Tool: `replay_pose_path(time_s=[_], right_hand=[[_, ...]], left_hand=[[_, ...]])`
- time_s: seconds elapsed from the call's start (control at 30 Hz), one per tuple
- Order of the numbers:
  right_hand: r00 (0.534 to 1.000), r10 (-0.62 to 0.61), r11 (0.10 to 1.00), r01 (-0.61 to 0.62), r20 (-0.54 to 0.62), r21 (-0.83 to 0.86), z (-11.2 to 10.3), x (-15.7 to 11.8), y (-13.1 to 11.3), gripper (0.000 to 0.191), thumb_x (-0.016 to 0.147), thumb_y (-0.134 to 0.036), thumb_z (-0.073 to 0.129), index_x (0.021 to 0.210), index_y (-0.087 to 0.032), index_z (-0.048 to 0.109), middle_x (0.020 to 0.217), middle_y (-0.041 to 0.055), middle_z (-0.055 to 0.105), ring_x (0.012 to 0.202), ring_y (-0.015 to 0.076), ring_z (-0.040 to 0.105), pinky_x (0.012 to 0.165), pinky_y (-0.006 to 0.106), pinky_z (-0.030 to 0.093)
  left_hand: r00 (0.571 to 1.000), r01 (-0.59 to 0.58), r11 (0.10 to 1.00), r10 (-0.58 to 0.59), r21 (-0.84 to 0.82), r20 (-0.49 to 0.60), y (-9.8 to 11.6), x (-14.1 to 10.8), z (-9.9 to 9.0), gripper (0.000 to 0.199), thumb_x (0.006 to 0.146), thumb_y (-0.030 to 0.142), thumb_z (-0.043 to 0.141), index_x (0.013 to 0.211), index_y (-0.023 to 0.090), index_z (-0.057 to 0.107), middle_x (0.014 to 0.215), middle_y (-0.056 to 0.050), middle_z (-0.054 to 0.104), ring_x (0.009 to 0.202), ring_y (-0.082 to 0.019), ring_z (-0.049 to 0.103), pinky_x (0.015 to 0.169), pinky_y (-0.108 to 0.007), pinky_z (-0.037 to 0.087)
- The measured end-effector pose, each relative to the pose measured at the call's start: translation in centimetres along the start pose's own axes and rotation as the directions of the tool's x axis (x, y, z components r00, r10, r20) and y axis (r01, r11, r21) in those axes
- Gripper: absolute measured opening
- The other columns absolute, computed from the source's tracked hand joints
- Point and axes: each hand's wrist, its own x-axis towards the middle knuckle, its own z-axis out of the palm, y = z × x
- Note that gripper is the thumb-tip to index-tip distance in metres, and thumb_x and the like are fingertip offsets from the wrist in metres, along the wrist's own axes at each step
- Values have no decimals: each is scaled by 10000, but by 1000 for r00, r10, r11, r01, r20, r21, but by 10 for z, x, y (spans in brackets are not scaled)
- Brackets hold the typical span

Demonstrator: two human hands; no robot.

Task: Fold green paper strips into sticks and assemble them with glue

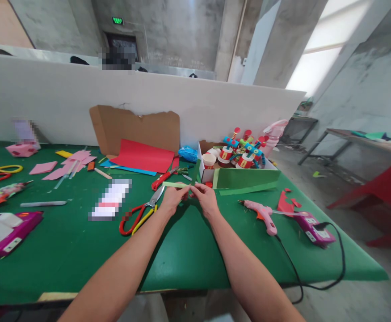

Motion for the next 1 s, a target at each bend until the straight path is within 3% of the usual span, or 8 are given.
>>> replay_pose_path(time_s=[0.17, 0.43, 0.73, 1.0], right_hand=[[999, -20, 999, 18, -47, -40, -2, 3, 3, 252, 513, -361, 787, 625, -171, 665, 533, -48, 605, 475, 106, 547, 542, 244, 451], [993, 104, 990, -108, 49, 92, -3, 3, 5, 327, 447, -362, 835, 611, -158, 640, 525, -58, 583, 470, 68, 521, 559, 222, 466], [998, 10, 995, -3, -66, 100, 5, 1, 6, 326, 466, -355, 833, 627, -166, 623, 562, -55, 593, 489, 76, 524, 547, 226, 452], [997, -52, 997, 55, -56, 59, 7, 6, 10, 332, 457, -370, 836, 618, -152, 644, 553, -41, 593, 494, 81, 534, 549, 232, 448]], left_hand=[[997, -68, 988, 71, 141, -21, 0, -1, 0, 268, 602, 381, 720, 577, 183, 541, 454, 47, 480, 434, -89, 421, 440, -222, 297], [999, -13, 998, 15, -64, 46, -2, 2, -2, 318, 529, 368, 759, 544, 169, 511, 437, 63, 442, 413, -64, 383, 438, -210, 279], [997, 72, 978, -71, -194, 12, -3, 4, -2, 301, 535, 365, 772, 630, 136, 600, 528, 14, 543, 469, -91, 482, 487, -232, 382], [999, 39, 974, -46, -223, -27, -8, 8, -4, 327, 549, 375, 787, 641, 141, 577, 513, 23, 549, 450, -82, 490, 479, -222, 400]])
